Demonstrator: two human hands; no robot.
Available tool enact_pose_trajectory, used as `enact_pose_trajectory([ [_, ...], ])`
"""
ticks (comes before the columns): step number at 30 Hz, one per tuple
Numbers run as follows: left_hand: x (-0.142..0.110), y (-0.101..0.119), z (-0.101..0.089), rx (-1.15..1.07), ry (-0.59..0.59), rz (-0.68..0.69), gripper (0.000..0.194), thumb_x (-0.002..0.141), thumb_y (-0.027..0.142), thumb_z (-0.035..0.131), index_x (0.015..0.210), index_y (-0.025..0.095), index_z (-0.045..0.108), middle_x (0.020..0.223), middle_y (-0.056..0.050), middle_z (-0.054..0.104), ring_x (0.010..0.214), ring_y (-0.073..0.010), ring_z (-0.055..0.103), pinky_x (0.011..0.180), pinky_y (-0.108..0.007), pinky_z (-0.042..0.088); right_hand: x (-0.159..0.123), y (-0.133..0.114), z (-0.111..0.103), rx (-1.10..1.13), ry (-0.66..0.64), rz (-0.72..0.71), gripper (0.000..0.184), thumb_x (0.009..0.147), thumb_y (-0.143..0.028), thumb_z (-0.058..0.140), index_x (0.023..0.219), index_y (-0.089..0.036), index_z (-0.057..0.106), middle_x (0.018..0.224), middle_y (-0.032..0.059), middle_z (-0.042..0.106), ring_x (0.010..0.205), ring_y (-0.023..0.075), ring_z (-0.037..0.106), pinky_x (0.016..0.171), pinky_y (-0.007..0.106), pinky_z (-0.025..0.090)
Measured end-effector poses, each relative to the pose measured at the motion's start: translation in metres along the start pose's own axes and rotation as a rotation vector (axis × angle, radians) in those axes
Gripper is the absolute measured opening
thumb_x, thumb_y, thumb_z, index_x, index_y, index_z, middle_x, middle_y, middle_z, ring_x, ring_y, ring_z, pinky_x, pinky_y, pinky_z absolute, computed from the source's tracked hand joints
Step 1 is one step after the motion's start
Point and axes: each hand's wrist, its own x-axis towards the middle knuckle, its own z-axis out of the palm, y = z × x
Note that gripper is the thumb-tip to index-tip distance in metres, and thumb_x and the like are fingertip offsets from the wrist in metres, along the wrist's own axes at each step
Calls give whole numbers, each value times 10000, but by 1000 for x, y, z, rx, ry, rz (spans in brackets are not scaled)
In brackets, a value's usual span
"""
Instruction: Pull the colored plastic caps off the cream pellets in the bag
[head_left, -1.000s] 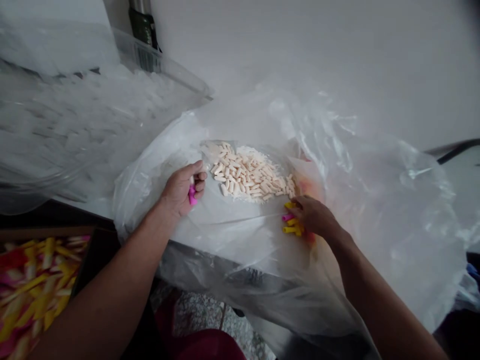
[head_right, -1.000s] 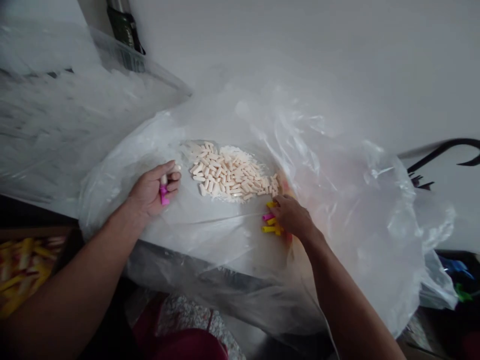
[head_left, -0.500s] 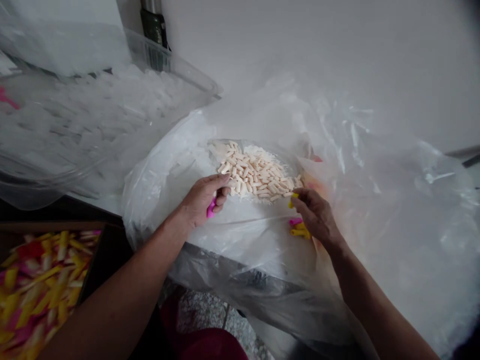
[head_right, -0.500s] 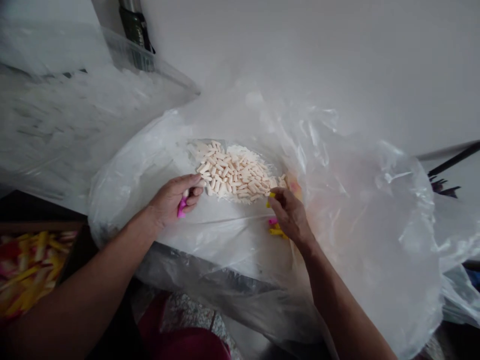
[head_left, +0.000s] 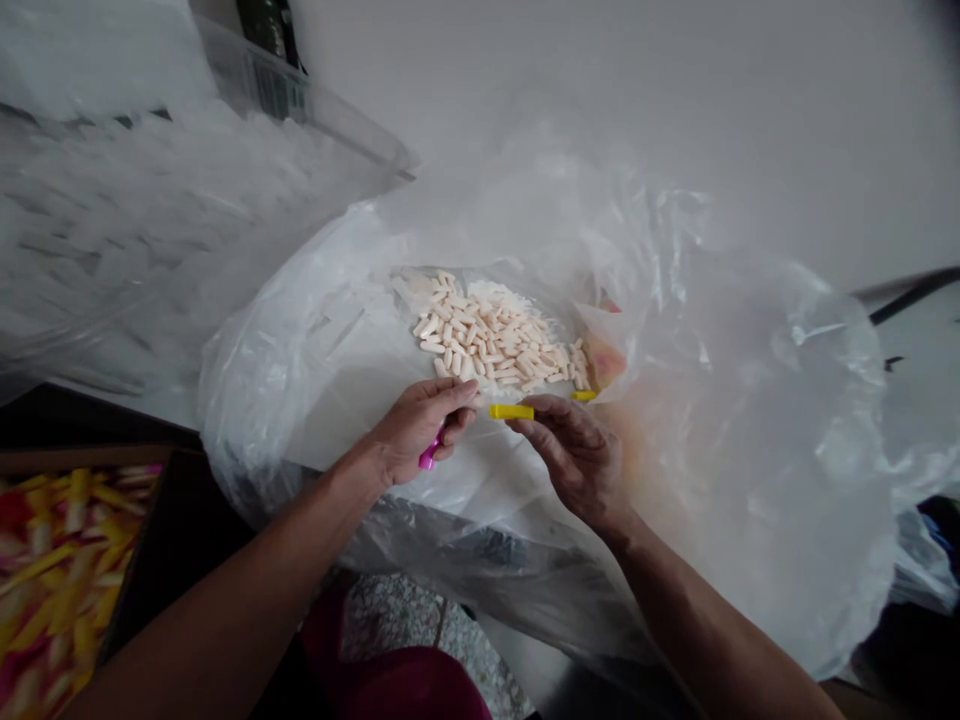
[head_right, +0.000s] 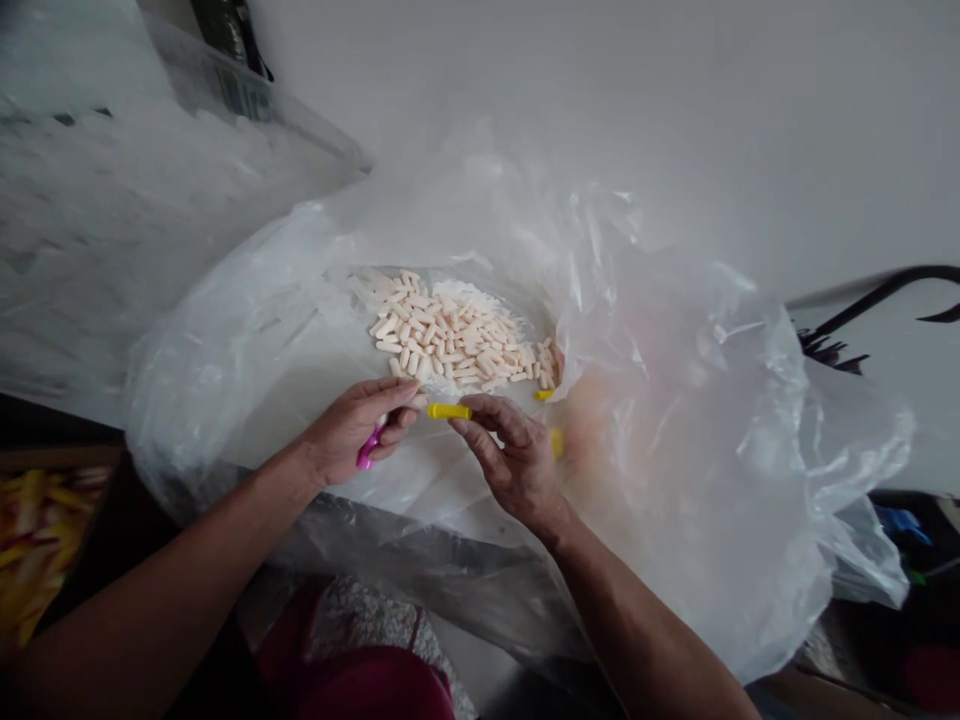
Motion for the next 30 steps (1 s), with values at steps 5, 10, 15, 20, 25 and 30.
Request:
enact_pose_trajectory([
  [5, -1, -3, -1, 46, 7, 2, 415, 790, 495, 869, 816, 186, 593, 673, 44, 515, 427, -36, 336, 298, -141, 217, 0, 1, -2, -40, 6, -24, 220, 981, -367, 761, 1177, -272, 734, 985, 31, 772, 874, 191, 761, 812, 356, 648],
  [10, 0, -5, -2, 67, -5, -4, 379, 824, 487, 848, 839, 181, 625, 671, 40, 524, 418, -32, 335, 304, -144, 221, 0, 0, -2, -23, -34, -30, 214, 995, -363, 740, 1188, -270, 731, 1044, 42, 779, 926, 196, 769, 847, 360, 647],
  [15, 0, -5, -2, 49, -13, 10, 379, 824, 476, 854, 827, 179, 619, 665, 39, 525, 421, -30, 343, 316, -143, 236, 1, -4, -4, -78, -44, -49, 188, 999, -366, 736, 1160, -270, 727, 1023, 28, 790, 883, 187, 764, 824, 346, 633],
  [20, -1, -6, -1, 79, -1, 33, 365, 821, 467, 865, 836, 189, 628, 657, 45, 528, 408, -34, 354, 307, -157, 237, 5, -11, -8, -317, -79, -114, 200, 1050, -430, 642, 1028, -239, 696, 909, 34, 761, 783, 176, 709, 760, 324, 578],
  [25, 2, -13, 1, 123, 27, 90, 392, 802, 497, 873, 824, 188, 633, 644, 50, 533, 393, -27, 349, 316, -169, 235, 9, -14, -5, -367, -147, -98, 423, 1107, -542, 461, 878, -225, 623, 796, 44, 679, 697, 171, 627, 677, 309, 499],
  [30, 1, -16, 3, 183, 50, 169, 361, 832, 491, 837, 829, 189, 640, 617, 55, 525, 393, -29, 338, 333, -172, 236, 9, -21, -3, -239, -249, 93, 575, 1139, -557, 352, 718, -222, 556, 672, 12, 598, 635, 146, 565, 667, 294, 459],
])
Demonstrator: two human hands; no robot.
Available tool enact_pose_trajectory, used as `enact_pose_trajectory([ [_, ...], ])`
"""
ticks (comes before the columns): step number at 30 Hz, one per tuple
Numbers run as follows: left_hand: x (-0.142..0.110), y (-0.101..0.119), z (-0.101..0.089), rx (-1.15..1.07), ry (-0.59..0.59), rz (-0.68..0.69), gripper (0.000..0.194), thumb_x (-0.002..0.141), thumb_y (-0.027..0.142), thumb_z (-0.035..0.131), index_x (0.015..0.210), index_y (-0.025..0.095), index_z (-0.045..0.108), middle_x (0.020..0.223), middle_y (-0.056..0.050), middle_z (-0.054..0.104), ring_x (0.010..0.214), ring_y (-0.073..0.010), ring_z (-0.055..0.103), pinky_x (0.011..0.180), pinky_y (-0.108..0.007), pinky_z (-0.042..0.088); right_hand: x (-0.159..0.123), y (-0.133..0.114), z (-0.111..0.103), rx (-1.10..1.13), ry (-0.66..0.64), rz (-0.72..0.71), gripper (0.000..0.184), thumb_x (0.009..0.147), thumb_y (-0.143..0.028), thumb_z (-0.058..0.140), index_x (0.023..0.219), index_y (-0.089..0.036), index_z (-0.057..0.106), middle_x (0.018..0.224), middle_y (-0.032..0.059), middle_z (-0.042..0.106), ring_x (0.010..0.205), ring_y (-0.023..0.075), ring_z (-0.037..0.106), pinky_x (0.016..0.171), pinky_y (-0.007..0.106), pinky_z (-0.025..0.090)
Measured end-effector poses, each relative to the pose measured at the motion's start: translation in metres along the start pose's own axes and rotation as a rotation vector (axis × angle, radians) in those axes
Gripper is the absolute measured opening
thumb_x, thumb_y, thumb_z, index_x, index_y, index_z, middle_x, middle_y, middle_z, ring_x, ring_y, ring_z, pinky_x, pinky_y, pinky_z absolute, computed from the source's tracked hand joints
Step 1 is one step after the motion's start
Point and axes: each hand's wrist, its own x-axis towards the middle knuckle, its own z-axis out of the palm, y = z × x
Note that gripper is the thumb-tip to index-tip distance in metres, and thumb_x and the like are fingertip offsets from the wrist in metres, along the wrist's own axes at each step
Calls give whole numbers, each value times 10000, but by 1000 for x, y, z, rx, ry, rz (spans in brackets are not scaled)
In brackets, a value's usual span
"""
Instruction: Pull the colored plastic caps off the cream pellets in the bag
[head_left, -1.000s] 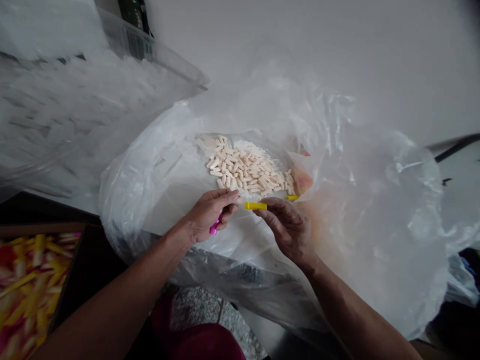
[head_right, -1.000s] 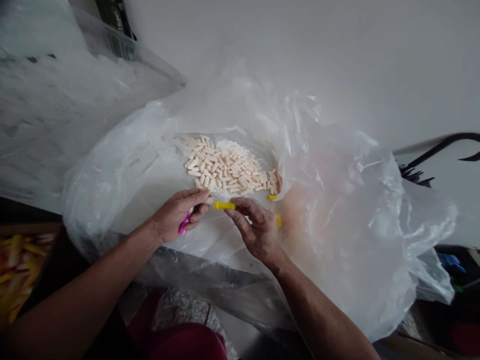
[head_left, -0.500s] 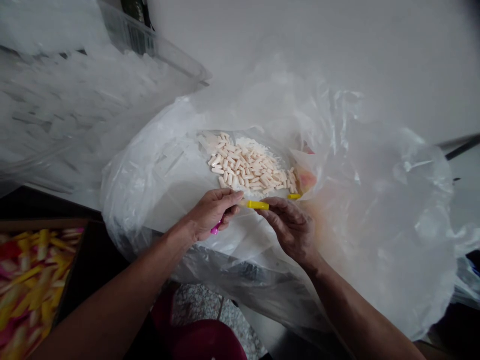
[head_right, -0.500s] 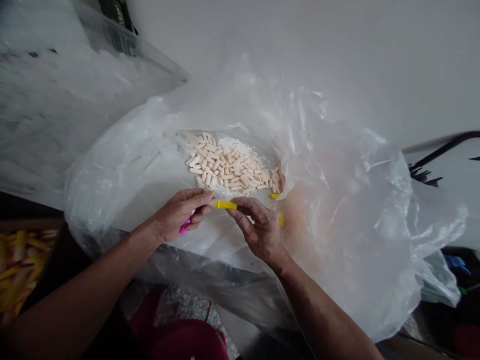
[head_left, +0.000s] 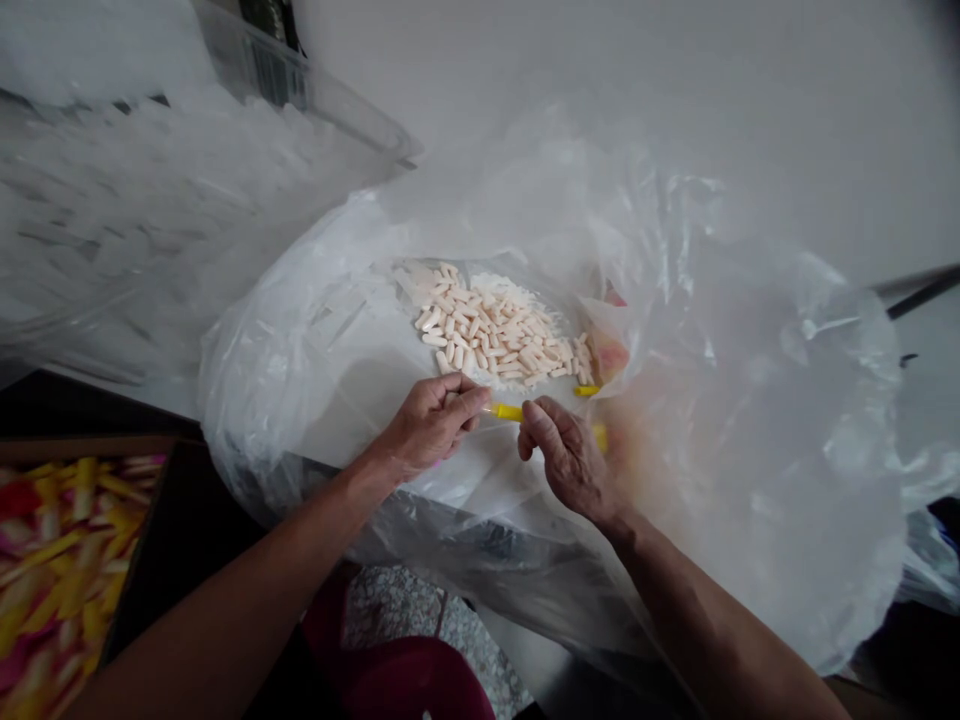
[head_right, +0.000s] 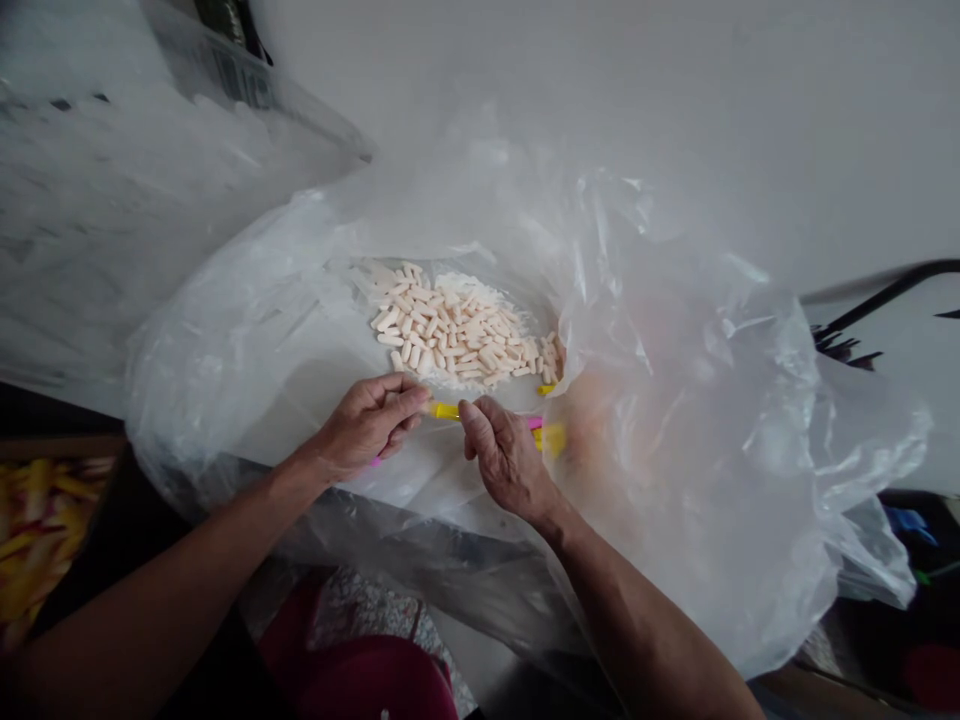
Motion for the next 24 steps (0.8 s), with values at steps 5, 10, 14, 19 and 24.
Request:
enact_pose_trajectory([
  [5, 0, 4, 1, 0, 31, -16, 364, 831, 493, 836, 810, 194, 630, 610, 60, 509, 392, -28, 321, 340, -176, 227, 0, 8, -3, -128, 60, -129, 401, 1122, -540, 426, 976, -222, 622, 861, 45, 683, 782, 185, 634, 726, 315, 492],
  [10, 0, 5, 1, 0, 2, -63, 402, 826, 512, 838, 760, 192, 604, 615, 54, 499, 393, -28, 310, 337, -186, 216, 3, 18, -2, -304, 49, -326, 260, 1124, -421, 437, 1101, -228, 608, 944, 93, 708, 845, 236, 653, 780, 371, 507],
  [14, 0, 0, 2, 26, -10, -38, 376, 848, 516, 806, 793, 201, 608, 610, 58, 496, 398, -39, 295, 357, -202, 212, 1, 13, 0, -233, 12, -293, 290, 1135, -423, 397, 1045, -225, 588, 875, 71, 668, 754, 211, 615, 732, 348, 484],
  [19, -7, -1, 1, 302, 34, 290, 255, 957, 417, 684, 829, 197, 664, 664, 21, 557, 563, -95, 452, 540, -218, 389, -2, 6, 7, 119, -88, -1, 478, 1138, -541, 355, 815, -234, 529, 723, 9, 582, 676, 161, 558, 699, 306, 460],
  [24, -12, 6, -2, 491, 54, 429, 174, 955, 339, 688, 856, 200, 720, 724, -7, 623, 683, -131, 521, 642, -234, 427, 0, 7, 17, 564, -173, 228, 510, 1100, -632, 364, 769, -251, 439, 581, -55, 390, 514, 143, 397, 535, 294, 404],
])
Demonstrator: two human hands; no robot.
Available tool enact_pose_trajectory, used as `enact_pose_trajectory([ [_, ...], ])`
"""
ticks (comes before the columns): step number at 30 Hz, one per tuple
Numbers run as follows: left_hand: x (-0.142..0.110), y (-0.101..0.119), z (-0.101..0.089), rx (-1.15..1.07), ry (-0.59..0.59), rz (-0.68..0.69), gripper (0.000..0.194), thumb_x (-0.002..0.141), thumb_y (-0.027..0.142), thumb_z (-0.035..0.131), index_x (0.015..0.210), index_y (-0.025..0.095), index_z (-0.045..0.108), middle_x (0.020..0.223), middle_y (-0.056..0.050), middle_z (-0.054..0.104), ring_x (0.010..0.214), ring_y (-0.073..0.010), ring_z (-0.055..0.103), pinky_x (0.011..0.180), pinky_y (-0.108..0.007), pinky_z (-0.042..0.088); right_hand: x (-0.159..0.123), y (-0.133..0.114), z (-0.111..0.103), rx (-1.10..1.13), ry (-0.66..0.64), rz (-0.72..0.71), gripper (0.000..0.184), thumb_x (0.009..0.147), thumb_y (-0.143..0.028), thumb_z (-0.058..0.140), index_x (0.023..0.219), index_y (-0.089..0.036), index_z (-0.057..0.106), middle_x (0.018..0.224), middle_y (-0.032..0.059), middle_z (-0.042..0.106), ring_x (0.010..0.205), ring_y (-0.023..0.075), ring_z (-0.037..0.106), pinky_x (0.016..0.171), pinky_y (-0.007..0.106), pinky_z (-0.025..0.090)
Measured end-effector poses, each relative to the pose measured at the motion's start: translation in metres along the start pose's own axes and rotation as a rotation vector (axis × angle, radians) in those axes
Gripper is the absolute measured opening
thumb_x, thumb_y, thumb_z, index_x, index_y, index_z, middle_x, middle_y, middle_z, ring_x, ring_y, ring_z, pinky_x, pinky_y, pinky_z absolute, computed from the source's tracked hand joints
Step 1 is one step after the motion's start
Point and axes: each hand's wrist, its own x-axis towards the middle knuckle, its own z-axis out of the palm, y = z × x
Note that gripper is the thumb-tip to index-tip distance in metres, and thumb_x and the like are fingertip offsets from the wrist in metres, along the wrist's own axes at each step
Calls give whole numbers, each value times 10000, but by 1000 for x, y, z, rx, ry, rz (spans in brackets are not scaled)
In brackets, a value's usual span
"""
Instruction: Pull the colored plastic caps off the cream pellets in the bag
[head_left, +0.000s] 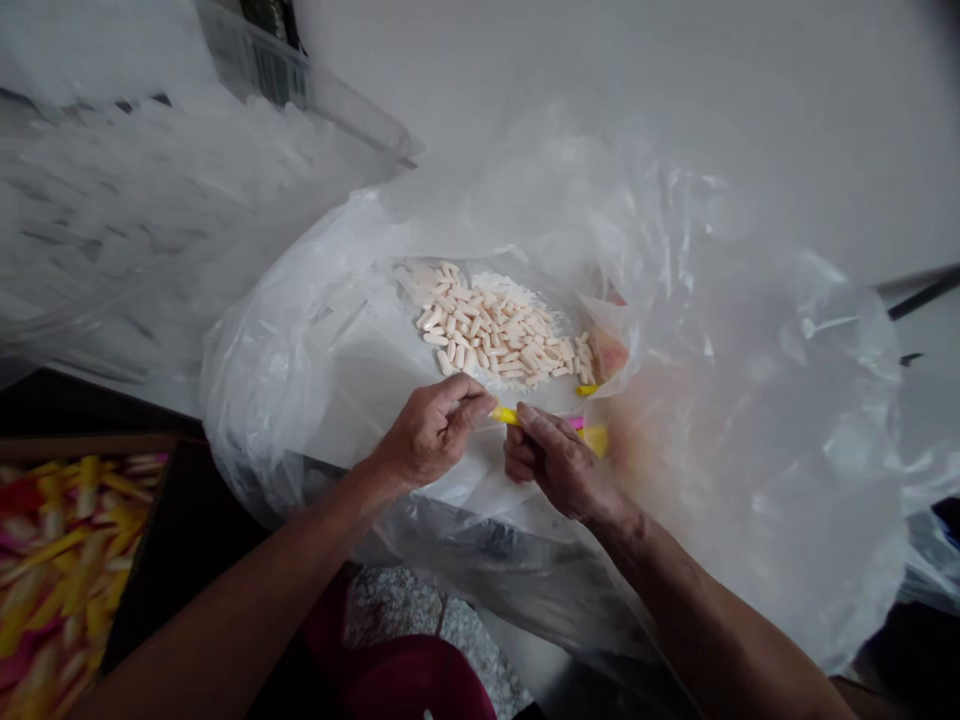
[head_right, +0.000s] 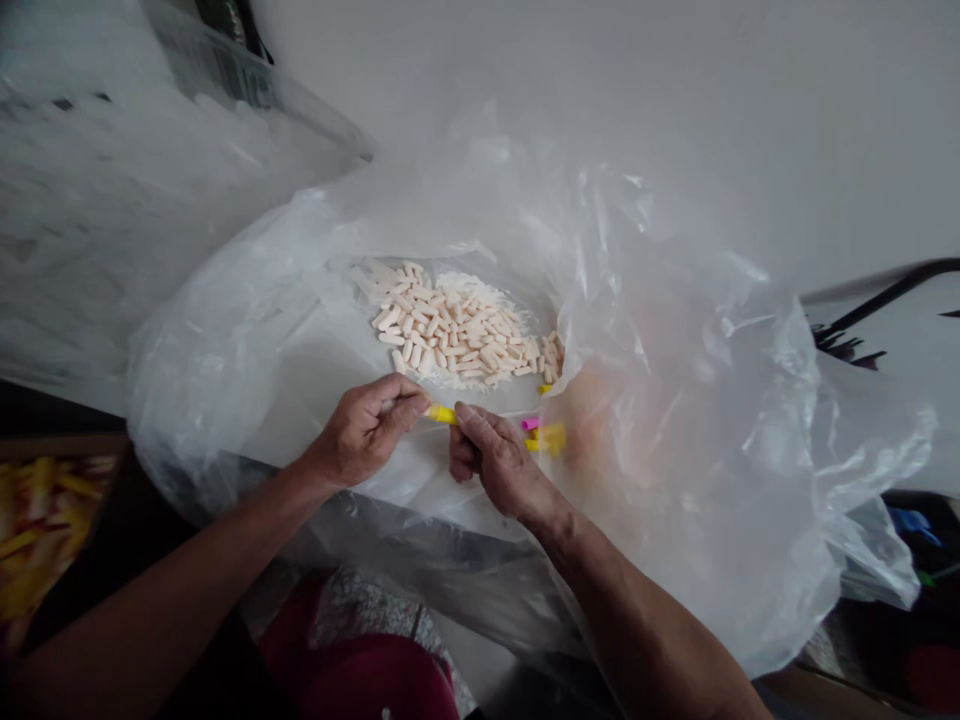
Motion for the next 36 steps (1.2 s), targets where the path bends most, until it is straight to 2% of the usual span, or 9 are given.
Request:
enact_pose_trajectory([
  [6, 3, -4, 10, -445, 67, -349, 339, 865, 503, 789, 819, 224, 603, 549, 86, 395, 437, -68, 286, 395, -204, 236, -4, 1, 0, -672, 126, -339, 435, 1129, -528, 401, 872, -216, 563, 780, 28, 598, 691, 163, 557, 668, 302, 418],
  [11, 8, -6, 13, -567, 97, -429, 477, 830, 619, 786, 742, 210, 556, 514, 78, 424, 371, -59, 330, 329, -194, 225, -4, 7, 2, -892, -11, -546, 418, 1152, -467, 365, 904, -210, 583, 799, 45, 615, 691, 176, 568, 649, 308, 433],
  [13, 13, -5, 6, -653, 160, -443, 505, 842, 629, 762, 713, 203, 523, 542, 64, 469, 372, -54, 370, 332, -186, 241, 0, 8, -7, -906, 6, -555, 362, 1148, -430, 398, 996, -205, 638, 882, 64, 664, 777, 188, 628, 708, 309, 485],
  [18, 24, 2, -22, -862, 335, -520, 432, 830, 501, 780, 761, 202, 476, 713, 35, 592, 436, -56, 488, 346, -173, 283, 20, 25, -51, -1015, 338, -446, 290, 1113, -316, 455, 1251, -186, 674, 1182, 160, 705, 1108, 284, 677, 971, 426, 559],
  [21, 26, 7, -35, -821, 400, -484, 334, 799, 404, 802, 872, 197, 552, 733, 59, 582, 401, -35, 428, 345, -177, 284, 34, 40, -71, -1107, 306, -397, 372, 1099, -274, 425, 1356, -156, 667, 1298, 196, 677, 1241, 325, 631, 1088, 499, 527],
  [25, 28, 10, -46, -747, 448, -395, 382, 692, 336, 859, 889, 198, 562, 757, 74, 557, 428, -25, 415, 369, -176, 292, 43, 47, -79, -1160, 302, -342, 396, 1101, -308, 427, 1371, -143, 665, 1314, 201, 680, 1265, 342, 611, 1130, 529, 502],
  [29, 32, 6, -59, -507, 578, -365, 359, 676, 359, 837, 843, 214, 554, 672, 81, 492, 464, -67, 434, 405, -201, 291, 43, 49, -82, -1132, 306, -360, 315, 1100, -360, 447, 1140, -162, 688, 1193, 192, 699, 1183, 342, 632, 1072, 526, 521],
  [33, 37, -6, -87, 231, 718, -163, 213, 781, 385, 771, 828, 213, 654, 602, 58, 493, 538, -128, 487, 532, -260, 382, 41, 54, -83, -1035, 367, -380, 239, 1086, -395, 494, 1080, -195, 624, 1032, 140, 710, 961, 298, 672, 868, 448, 556],
  [36, 44, -12, -107, 746, 670, -135, 172, 859, 365, 717, 931, 211, 745, 736, -17, 671, 732, -217, 640, 709, -328, 483, 38, 53, -80, -949, 368, -413, 207, 1082, -404, 514, 1074, -215, 600, 970, 98, 711, 863, 257, 678, 783, 387, 536],
])
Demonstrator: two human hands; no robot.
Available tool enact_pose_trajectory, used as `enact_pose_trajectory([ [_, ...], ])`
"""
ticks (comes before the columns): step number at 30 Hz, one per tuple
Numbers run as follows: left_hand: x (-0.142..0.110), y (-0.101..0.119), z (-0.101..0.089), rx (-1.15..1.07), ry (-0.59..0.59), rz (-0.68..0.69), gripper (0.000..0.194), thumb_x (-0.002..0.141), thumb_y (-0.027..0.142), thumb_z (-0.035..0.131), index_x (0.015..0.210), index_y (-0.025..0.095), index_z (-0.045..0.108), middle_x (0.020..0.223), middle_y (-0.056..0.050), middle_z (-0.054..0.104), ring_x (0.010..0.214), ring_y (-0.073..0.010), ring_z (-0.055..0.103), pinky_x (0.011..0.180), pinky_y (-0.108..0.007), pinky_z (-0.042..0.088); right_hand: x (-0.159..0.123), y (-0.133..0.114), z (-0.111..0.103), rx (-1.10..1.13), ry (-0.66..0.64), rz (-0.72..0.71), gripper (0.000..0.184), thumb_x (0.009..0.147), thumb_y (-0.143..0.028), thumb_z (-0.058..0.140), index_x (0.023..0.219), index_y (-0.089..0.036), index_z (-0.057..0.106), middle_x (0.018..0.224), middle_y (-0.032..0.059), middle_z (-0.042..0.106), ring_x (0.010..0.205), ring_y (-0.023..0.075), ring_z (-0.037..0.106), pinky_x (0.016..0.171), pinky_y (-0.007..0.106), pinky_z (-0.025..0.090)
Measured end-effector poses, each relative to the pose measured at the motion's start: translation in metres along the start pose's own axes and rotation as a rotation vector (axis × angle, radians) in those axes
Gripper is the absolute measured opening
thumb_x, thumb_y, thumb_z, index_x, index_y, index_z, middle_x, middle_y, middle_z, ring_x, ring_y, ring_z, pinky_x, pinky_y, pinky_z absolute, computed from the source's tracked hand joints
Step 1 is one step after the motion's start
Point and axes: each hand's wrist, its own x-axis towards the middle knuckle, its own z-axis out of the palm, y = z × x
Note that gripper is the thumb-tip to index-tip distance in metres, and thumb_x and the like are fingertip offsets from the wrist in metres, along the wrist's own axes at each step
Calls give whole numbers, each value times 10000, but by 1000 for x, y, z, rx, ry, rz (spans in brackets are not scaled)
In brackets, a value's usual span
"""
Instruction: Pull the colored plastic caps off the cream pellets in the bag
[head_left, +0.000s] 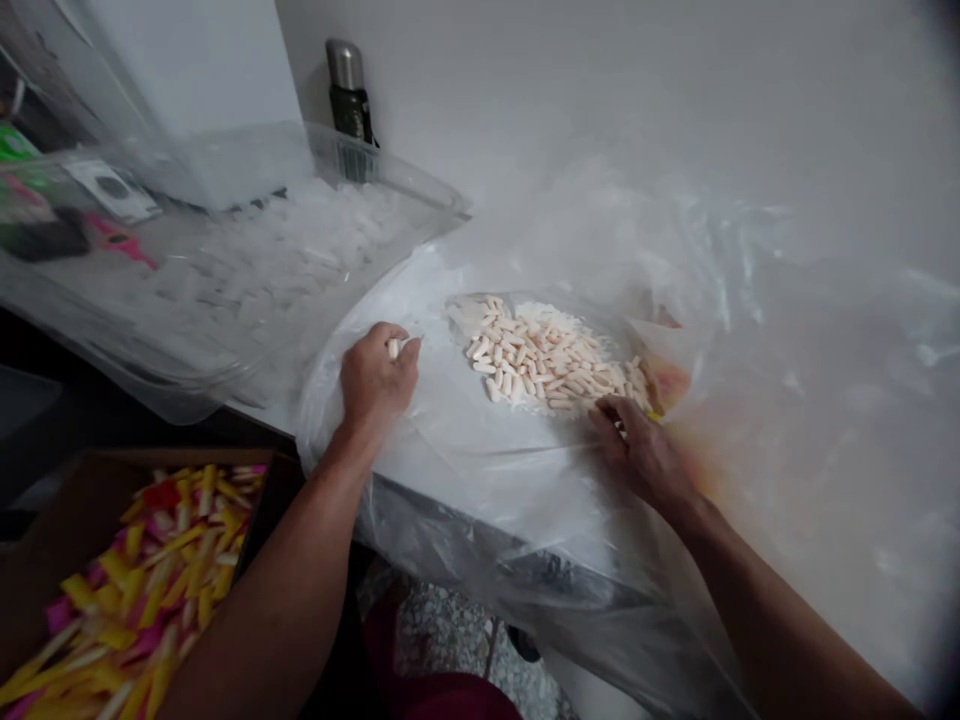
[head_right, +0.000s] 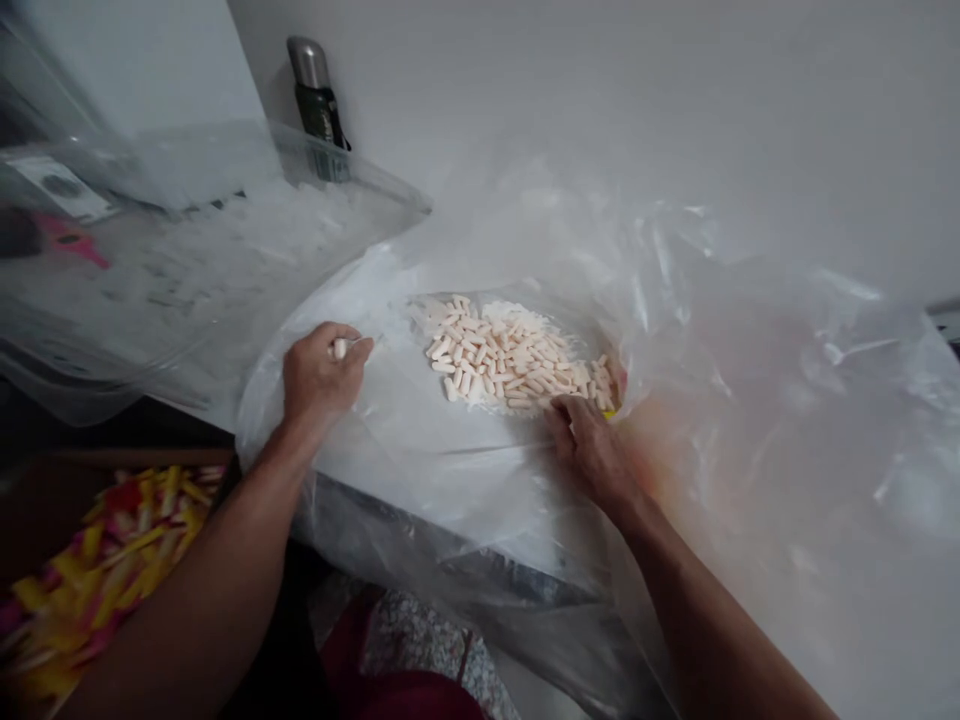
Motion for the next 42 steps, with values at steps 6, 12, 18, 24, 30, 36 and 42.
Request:
enact_pose_trajectory([
  [6, 16, 7, 3, 498, -203, 51, 375, 973, 387, 615, 1254, 189, 764, 1167, -180, 769, 1121, -377, 704, 936, -476, 537, -2, -14, -11, 48, -54, -10, 188, 1085, -387, 521, 1043, -220, 596, 926, 71, 704, 818, 232, 677, 732, 352, 514],
  [12, 13, 13, 3, 611, -273, 85, 343, 1001, 399, 566, 1207, 225, 778, 1207, -165, 722, 1097, -364, 704, 923, -472, 551, -3, -14, -15, 66, -60, -72, 182, 1092, -368, 520, 1027, -222, 607, 900, 65, 704, 807, 225, 675, 736, 350, 519],
  [18, 10, 5, 7, 515, -264, 217, 308, 996, 377, 544, 1167, 218, 745, 1254, -138, 701, 1095, -323, 704, 916, -420, 536, -4, -24, -18, 116, 9, -85, 181, 1086, -381, 545, 1054, -224, 630, 939, 72, 730, 834, 217, 697, 751, 342, 542],
  [24, -12, 9, 19, 30, -387, 390, 282, 938, 430, 644, 1103, 213, 719, 1044, -85, 777, 905, -259, 715, 824, -357, 518, -7, -47, -26, 275, 41, 70, 226, 1060, -444, 598, 1065, -232, 675, 952, 61, 740, 831, 198, 688, 602, 281, 517],
  [30, -51, 28, 29, -216, -633, 347, 238, 916, 459, 692, 977, 231, 710, 761, -1, 718, 596, -166, 581, 618, -282, 422, -7, -60, -27, 408, 100, 45, 181, 1059, -409, 632, 1048, -242, 700, 947, 31, 726, 842, 176, 667, 750, 310, 534],
  [36, -63, 34, 30, -248, -721, 342, 200, 905, 419, 692, 982, 234, 694, 692, 28, 648, 551, -144, 519, 590, -266, 385, -10, -63, -26, 376, 100, -22, 133, 1064, -362, 644, 1102, -256, 715, 994, 31, 745, 928, 190, 696, 821, 345, 549],
  [42, -71, 36, 30, -239, -773, 361, 170, 921, 406, 687, 973, 245, 686, 604, 63, 539, 509, -125, 429, 543, -247, 323, -11, -67, -25, 319, 80, -98, 132, 1062, -324, 650, 1157, -263, 719, 988, 38, 745, 896, 184, 704, 801, 339, 584],
])
